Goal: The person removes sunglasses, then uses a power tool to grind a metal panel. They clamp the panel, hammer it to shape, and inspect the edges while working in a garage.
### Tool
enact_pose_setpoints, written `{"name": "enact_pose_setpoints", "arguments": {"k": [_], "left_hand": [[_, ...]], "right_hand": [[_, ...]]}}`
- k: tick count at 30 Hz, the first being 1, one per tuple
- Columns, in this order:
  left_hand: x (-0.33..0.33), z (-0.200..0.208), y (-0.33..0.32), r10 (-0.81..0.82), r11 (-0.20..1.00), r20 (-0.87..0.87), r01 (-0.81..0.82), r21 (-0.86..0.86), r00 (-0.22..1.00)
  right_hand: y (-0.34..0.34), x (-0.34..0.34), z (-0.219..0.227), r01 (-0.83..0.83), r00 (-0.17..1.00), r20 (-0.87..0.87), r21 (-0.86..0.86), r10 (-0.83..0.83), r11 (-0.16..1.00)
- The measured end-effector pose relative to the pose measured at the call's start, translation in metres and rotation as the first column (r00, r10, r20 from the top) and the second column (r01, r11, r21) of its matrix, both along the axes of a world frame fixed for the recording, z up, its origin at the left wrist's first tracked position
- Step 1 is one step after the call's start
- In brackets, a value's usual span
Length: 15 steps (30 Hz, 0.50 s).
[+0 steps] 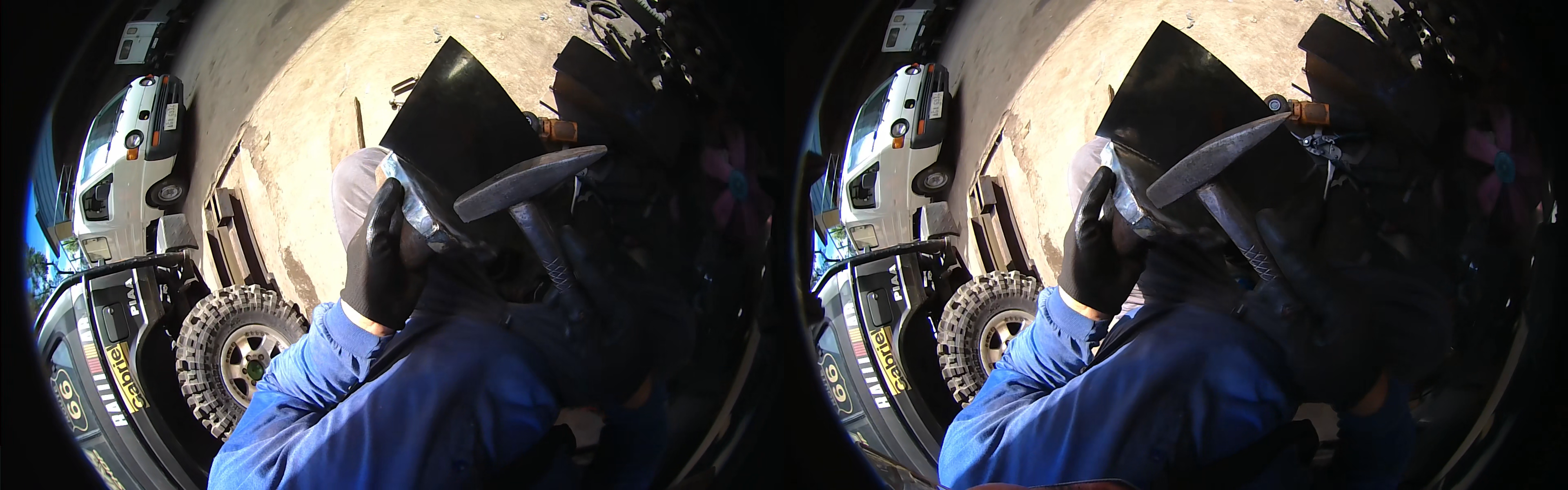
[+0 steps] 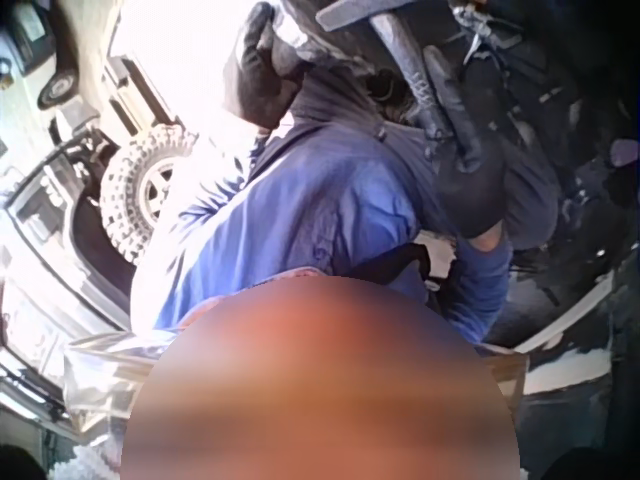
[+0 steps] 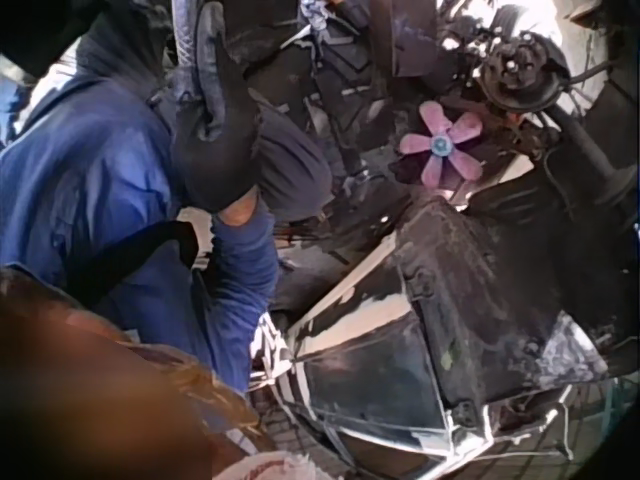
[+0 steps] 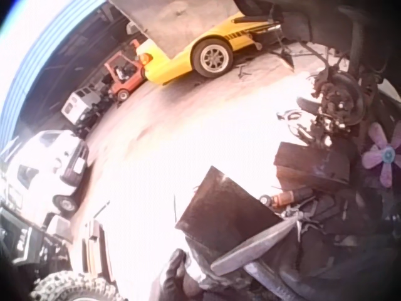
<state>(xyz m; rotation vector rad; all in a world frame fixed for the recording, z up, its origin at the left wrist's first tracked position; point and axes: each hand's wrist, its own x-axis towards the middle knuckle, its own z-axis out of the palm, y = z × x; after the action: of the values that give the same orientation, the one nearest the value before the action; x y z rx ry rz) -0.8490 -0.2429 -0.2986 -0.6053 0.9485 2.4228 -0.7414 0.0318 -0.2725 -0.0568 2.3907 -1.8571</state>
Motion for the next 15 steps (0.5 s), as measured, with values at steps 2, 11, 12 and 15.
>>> {"name": "enact_pose_setpoints", "arguments": {"k": [2, 11, 12, 15], "left_hand": [[0.003, -0.004, 0.004, -0.148, 0.983, -0.356, 0.178, 0.054, 0.923], [0.003, -0.012, -0.008, -0.156, 0.987, -0.305, 0.135, -0.089, 0.94], [0.002, -0.011, -0.007, -0.159, 0.985, -0.287, 0.135, -0.104, 0.945], [-0.001, -0.01, -0.003, -0.19, 0.946, -0.196, 0.126, -0.299, 0.962]], "right_hand": [[-0.004, 0.001, -0.001, -0.019, 1.0, -0.017, 0.007, 0.019, 1.0], [-0.005, -0.007, 0.005, 0.006, 1.0, -0.018, 0.076, -0.004, 0.997], [-0.003, -0.009, 0.008, 0.013, 0.999, -0.038, 0.108, -0.009, 0.994], [0.002, -0.015, 0.012, 0.029, 0.983, -0.183, 0.322, 0.032, 0.946]]}}
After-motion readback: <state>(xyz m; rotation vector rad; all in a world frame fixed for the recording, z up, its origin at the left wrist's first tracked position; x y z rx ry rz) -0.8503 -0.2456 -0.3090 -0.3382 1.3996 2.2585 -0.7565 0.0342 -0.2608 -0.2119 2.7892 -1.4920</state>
